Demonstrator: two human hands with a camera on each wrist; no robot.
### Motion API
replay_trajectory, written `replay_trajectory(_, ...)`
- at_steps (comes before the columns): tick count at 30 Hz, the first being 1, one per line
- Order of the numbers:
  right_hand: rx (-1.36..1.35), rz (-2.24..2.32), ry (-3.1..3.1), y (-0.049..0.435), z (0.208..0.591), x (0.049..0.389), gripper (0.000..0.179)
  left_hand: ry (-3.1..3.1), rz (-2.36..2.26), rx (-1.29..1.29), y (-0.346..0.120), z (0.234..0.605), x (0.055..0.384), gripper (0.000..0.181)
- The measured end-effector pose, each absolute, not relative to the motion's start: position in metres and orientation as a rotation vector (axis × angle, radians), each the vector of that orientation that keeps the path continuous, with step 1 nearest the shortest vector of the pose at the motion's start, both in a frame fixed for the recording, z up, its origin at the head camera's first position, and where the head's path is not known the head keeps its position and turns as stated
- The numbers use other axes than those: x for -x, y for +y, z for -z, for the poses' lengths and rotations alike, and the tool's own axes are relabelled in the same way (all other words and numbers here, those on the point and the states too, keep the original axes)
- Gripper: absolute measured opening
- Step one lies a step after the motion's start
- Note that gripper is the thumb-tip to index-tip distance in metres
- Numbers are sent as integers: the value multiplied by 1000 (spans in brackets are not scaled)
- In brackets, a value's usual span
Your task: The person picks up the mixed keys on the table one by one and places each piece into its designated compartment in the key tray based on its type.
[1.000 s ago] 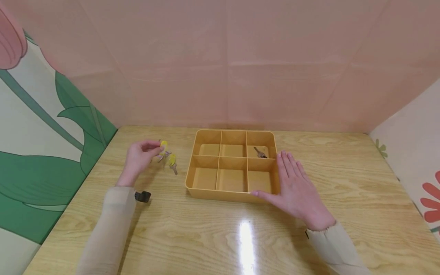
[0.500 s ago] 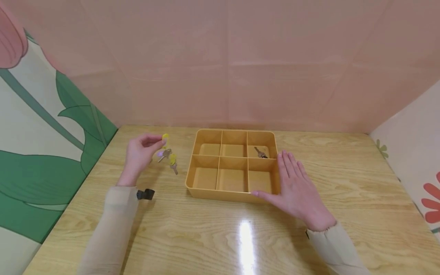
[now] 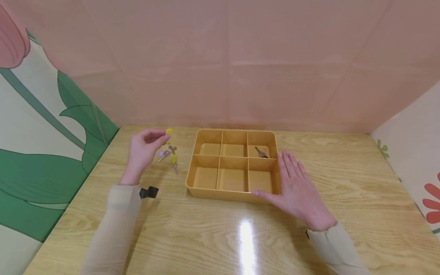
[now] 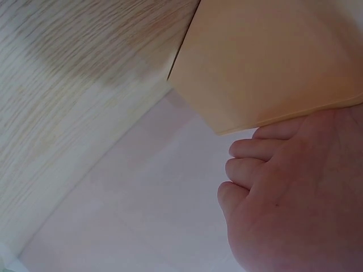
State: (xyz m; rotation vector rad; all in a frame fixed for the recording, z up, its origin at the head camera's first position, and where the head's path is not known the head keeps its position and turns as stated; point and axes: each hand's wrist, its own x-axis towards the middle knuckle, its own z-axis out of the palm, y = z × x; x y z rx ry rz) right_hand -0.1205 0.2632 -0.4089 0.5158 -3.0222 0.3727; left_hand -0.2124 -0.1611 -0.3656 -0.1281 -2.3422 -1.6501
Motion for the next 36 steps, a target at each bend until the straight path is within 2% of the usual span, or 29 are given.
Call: replay_trajectory(36, -509, -391, -3032, 263, 408, 121, 122, -2280, 1681, 281, -118, 338, 208, 18)
